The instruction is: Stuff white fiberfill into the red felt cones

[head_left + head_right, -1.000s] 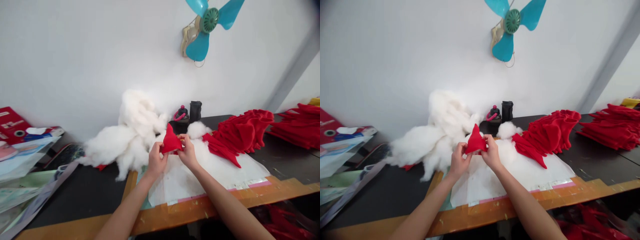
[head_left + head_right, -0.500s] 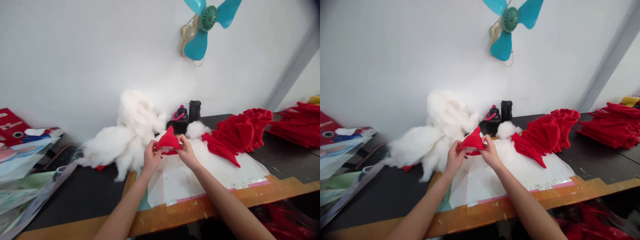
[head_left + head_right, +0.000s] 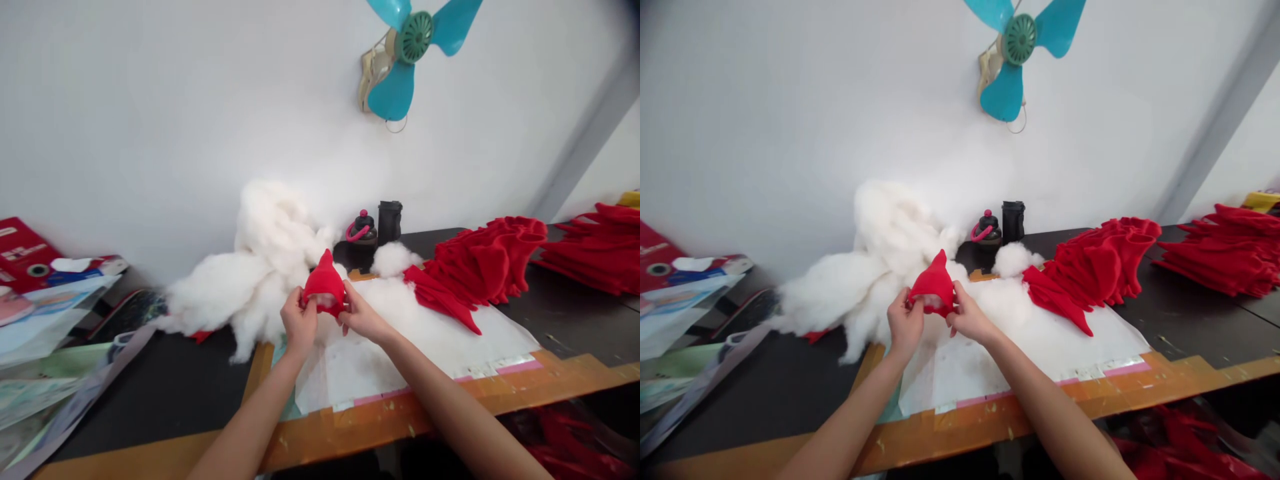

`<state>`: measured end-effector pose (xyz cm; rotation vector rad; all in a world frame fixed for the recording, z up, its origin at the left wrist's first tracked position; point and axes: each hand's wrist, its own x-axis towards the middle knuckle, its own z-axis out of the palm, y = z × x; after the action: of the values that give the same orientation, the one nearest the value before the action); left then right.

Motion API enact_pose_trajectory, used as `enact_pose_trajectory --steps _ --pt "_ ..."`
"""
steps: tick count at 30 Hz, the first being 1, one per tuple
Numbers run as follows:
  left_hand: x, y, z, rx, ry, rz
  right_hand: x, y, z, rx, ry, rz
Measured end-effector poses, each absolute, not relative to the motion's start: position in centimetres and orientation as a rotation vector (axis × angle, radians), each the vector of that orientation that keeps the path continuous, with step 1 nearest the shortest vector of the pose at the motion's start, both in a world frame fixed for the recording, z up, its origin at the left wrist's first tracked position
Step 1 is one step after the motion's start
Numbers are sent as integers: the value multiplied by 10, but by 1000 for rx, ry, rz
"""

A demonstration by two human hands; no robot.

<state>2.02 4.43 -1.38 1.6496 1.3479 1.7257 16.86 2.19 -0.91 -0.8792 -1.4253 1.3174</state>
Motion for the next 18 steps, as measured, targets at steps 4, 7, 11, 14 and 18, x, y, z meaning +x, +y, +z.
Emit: enact_pose_trajectory --steps 4,7,11,14,18 --pt "21 47 -12 1568 1239 1724 172 21 -5 -832 -1395 1214" --pt "23 47 -16 1608 1100 1686 173 21 0 -798 -1239 1139" --pt "27 41 -20 1764 1055 1565 174 24 0 -807 -1293 914" --pt "28 37 -19 1786 1104 1588 174 23 -1 -817 -1324 786" --pt "28 36 -14 1697 1143 1633 177 18 5 -611 -1303 1063"
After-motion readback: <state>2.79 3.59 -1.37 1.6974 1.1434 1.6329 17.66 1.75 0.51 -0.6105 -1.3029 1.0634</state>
